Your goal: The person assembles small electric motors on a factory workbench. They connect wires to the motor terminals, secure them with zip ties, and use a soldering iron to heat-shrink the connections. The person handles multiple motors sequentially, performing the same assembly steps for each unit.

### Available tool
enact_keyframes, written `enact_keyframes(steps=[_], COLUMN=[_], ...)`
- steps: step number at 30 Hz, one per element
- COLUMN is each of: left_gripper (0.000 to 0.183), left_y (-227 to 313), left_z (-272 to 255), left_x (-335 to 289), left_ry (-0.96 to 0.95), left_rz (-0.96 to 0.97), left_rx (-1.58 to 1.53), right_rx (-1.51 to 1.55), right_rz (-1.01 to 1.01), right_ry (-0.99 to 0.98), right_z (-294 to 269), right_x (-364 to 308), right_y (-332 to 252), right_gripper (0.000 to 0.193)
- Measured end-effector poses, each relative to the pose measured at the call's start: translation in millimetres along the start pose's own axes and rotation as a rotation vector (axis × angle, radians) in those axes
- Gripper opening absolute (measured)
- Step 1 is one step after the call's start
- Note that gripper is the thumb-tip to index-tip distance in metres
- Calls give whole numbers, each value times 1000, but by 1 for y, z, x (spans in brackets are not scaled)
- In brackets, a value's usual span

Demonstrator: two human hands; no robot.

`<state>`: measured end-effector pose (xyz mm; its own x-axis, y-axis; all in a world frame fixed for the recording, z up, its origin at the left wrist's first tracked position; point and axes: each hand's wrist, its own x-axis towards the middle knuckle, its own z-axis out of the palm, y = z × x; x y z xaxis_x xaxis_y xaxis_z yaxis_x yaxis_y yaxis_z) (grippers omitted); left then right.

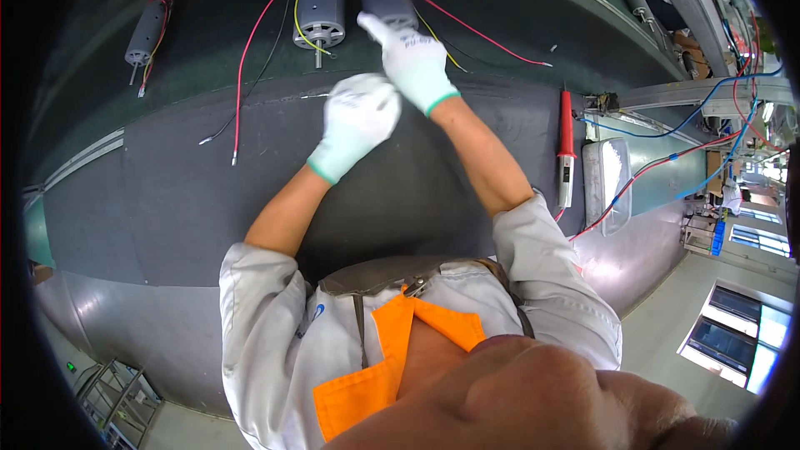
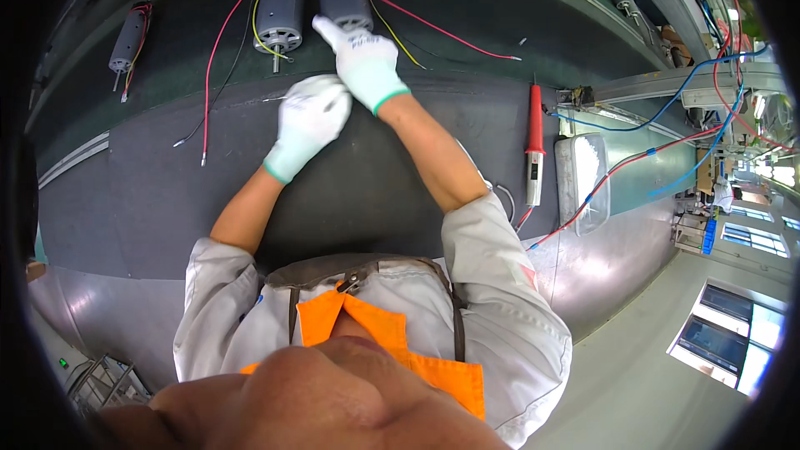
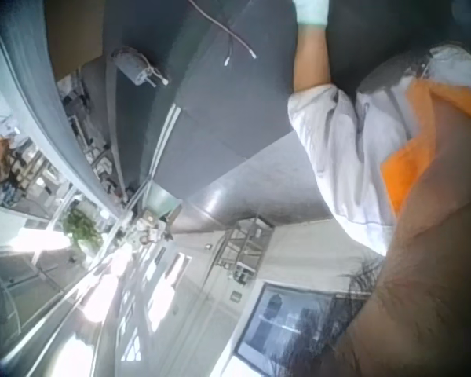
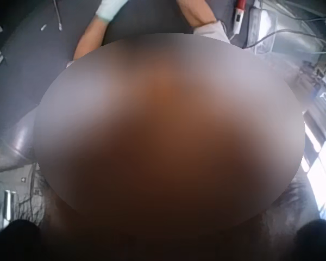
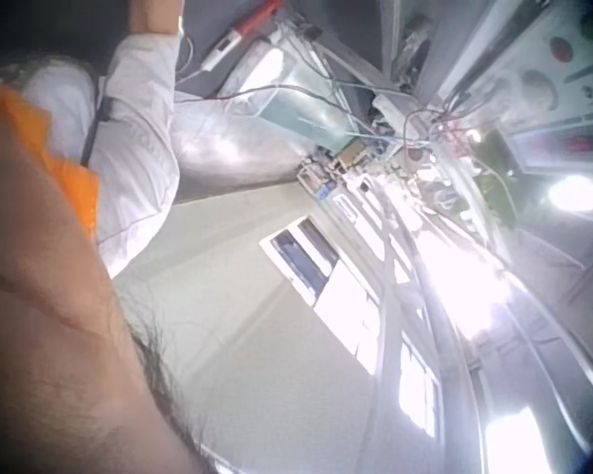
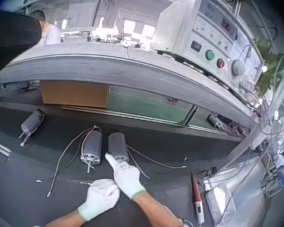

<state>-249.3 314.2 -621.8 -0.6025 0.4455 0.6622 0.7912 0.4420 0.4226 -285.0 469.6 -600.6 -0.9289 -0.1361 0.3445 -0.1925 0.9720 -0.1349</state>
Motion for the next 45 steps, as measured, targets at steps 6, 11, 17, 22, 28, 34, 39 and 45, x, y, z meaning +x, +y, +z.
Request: enact_keyframes(steps=[6,11,17,22,28,34,39,45], left_gripper=[49,61,61,66,87,81,68,53], left_y=[9,48,63,59,52,70,43,48], left_z=[-68,-64,-92,-127,-176,-166,-142,-121], left_x=[16,-20,-58,-88,-40,6,-32,-45], left_ry=[130,-166,-215,-303,-779,-983,-736,-624], left_rz=[-141,-116,-186,-726,-1474,-1328,-1153,-1191], left_rx=[8,-36,-130,-158,-982,-351,-350,-531], right_rx=[33,402,249,-17,736,771,1050,4], right_rz=[-111,-190,-49,-99,-652,-882,-407,682], right_ry=[-136,-329,31,-57,-15,-728,-411,215], right_z=[-73,-121,-101,-76,-163,-95,-145,-181], right_x=[-117,-200,-170,-136,-125,-156,-169,-243], right_y=[-74,-71,-52,-17,-94,-217,-54,166], right_gripper=[65,55,75,35,11,29,40,25])
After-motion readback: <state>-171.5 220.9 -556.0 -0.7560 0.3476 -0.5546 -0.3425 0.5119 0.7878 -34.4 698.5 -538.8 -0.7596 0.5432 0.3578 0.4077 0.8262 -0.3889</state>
